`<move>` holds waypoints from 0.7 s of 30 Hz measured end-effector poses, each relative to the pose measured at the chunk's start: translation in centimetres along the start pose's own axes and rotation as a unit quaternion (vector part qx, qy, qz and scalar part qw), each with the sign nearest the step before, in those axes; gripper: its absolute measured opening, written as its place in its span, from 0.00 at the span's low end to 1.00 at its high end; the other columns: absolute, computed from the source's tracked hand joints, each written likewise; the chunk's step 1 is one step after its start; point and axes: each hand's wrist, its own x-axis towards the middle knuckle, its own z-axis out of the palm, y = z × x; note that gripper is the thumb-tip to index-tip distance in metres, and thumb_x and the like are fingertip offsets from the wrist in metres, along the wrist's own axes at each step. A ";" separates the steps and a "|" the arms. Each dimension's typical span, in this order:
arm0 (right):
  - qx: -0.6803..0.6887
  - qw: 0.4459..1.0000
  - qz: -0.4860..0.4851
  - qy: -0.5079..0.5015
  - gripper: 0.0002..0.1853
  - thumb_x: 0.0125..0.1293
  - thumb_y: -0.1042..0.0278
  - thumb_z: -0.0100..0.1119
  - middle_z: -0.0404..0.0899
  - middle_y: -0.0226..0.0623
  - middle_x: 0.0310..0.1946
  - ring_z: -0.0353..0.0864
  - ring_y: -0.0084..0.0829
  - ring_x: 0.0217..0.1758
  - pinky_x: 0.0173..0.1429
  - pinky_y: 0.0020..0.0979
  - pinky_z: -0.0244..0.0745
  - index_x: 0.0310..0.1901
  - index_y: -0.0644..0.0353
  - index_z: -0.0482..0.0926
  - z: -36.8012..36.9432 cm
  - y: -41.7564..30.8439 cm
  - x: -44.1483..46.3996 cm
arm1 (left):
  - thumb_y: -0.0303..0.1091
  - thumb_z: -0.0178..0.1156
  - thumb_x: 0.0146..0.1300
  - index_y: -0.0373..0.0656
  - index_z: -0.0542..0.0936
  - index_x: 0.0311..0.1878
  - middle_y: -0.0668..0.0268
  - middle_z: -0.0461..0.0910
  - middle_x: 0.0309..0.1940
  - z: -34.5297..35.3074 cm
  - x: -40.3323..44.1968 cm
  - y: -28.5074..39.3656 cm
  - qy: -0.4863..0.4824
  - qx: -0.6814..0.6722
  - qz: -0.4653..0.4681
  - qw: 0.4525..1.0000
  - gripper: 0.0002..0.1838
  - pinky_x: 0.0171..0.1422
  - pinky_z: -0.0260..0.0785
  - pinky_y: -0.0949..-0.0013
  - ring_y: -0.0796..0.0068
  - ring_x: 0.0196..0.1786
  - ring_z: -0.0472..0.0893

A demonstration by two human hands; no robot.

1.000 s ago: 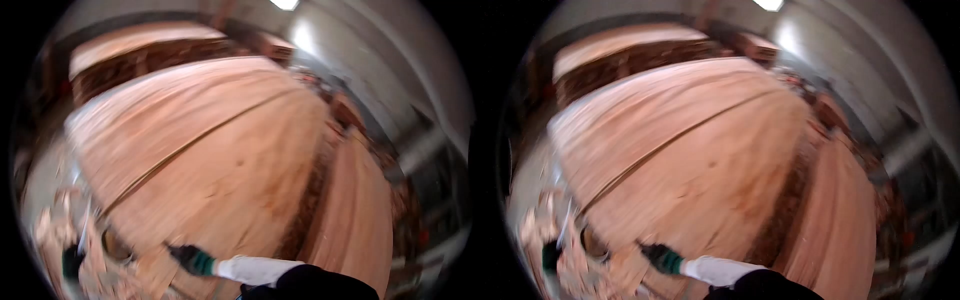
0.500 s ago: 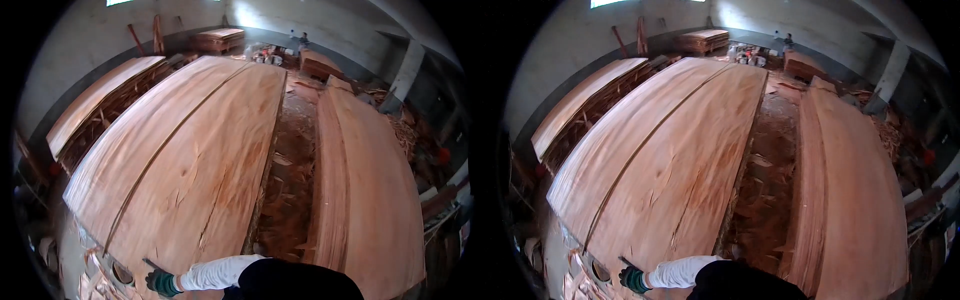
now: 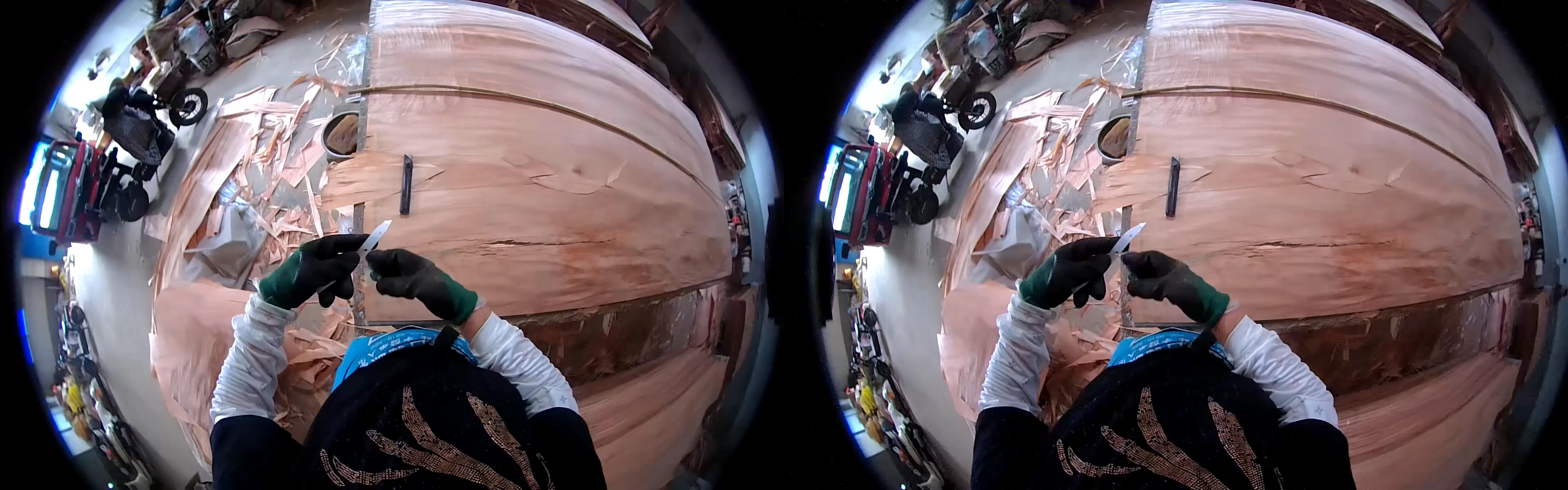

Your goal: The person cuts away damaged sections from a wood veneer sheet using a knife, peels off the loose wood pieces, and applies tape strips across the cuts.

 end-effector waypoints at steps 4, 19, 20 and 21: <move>0.039 0.999 -0.012 0.019 0.20 0.67 0.69 0.61 0.78 0.31 0.48 0.75 0.21 0.49 0.54 0.26 0.72 0.59 0.63 0.74 -1.1 -0.4 1.6 | 0.37 0.53 0.72 0.41 0.68 0.68 0.66 0.80 0.21 -0.2 0.9 -0.7 -0.018 0.007 -0.018 1.000 0.24 0.19 0.67 0.79 0.82 0.17 0.75; -0.153 0.872 -0.231 0.405 0.03 0.58 0.75 0.68 0.84 0.34 0.31 0.81 0.25 0.35 0.41 0.28 0.76 0.31 0.62 0.83 -13.0 3.1 10.9 | 0.39 0.57 0.70 0.34 0.68 0.65 0.58 0.82 0.31 2.2 11.5 -4.2 0.039 -0.118 0.020 0.992 0.25 0.27 0.73 0.73 0.75 0.23 0.79; -0.232 0.835 -0.275 0.415 0.03 0.57 0.75 0.68 0.84 0.35 0.32 0.82 0.28 0.38 0.43 0.30 0.77 0.32 0.60 0.83 -14.6 3.1 12.0 | 0.39 0.57 0.70 0.33 0.69 0.64 0.58 0.82 0.31 2.6 13.2 -4.5 0.053 -0.142 0.025 0.988 0.25 0.28 0.74 0.73 0.75 0.23 0.79; -0.310 0.792 -0.316 0.421 0.03 0.55 0.76 0.69 0.84 0.36 0.33 0.82 0.30 0.41 0.45 0.31 0.77 0.32 0.59 0.84 -15.8 2.7 12.9 | 0.39 0.57 0.70 0.33 0.69 0.63 0.58 0.83 0.31 2.9 14.8 -4.8 0.067 -0.167 0.029 0.983 0.24 0.28 0.74 0.73 0.75 0.23 0.80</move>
